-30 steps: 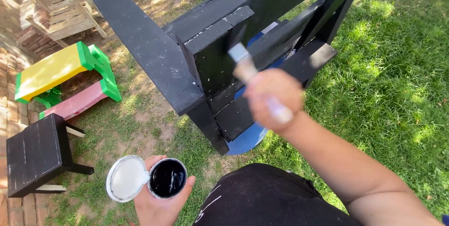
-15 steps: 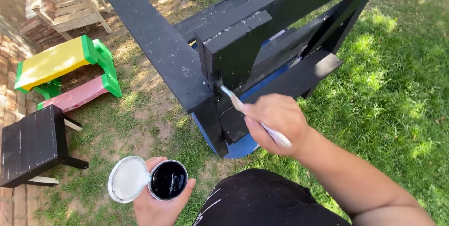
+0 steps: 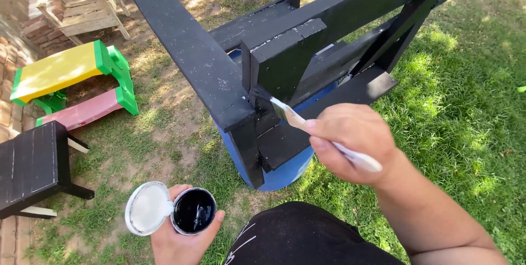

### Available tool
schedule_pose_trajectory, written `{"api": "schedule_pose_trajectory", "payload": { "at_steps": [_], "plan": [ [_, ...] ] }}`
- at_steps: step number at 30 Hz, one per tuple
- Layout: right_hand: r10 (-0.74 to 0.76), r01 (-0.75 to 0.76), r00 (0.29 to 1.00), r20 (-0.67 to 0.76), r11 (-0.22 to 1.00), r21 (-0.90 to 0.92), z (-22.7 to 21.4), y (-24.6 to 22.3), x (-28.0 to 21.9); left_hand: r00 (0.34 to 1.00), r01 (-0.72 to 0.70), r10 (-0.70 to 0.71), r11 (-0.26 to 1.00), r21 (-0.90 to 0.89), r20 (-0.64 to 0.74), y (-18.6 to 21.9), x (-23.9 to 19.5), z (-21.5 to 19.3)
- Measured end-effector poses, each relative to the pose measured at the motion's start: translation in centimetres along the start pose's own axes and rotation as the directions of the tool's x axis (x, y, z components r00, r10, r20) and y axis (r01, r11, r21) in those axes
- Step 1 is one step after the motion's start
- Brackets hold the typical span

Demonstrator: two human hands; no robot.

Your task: Painting a wooden chair with black paint using a paintbrush outdoors.

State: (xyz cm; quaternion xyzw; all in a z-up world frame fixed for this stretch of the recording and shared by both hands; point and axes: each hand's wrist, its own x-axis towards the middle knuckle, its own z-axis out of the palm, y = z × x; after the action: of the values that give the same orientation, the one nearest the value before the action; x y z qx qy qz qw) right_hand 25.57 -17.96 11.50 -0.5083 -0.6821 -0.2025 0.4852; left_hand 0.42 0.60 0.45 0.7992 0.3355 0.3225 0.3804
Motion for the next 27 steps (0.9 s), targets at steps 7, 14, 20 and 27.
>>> {"api": "schedule_pose_trajectory", "payload": {
  "at_steps": [7, 14, 20, 27],
  "plan": [
    [-0.093, -0.007, 0.954, -0.285, 0.943, -0.331, -5.2, 6.5, 0.1, 1.0, -0.005, 0.005, 0.997, -0.079, -0.001, -0.5, 0.0, 0.5],
    [-0.2, 0.17, 0.916, -0.349, 0.979, -0.115, -1.2, 3.6, 0.1, 0.998, -0.057, 0.057, 0.998, -0.014, -0.017, -0.8, 0.2, 0.8],
    [-0.101, 0.022, 0.911, -0.4, 0.98, -0.196, -2.7, 7.1, -1.6, 1.0, 0.005, -0.006, 0.998, -0.067, -0.013, -0.7, 0.2, 1.0],
    [-0.148, 0.137, 0.934, -0.325, 0.989, -0.056, -0.5, 6.0, 0.2, 0.999, -0.046, 0.045, 0.996, -0.074, -0.016, -0.2, 0.0, 1.6]
  ]
}}
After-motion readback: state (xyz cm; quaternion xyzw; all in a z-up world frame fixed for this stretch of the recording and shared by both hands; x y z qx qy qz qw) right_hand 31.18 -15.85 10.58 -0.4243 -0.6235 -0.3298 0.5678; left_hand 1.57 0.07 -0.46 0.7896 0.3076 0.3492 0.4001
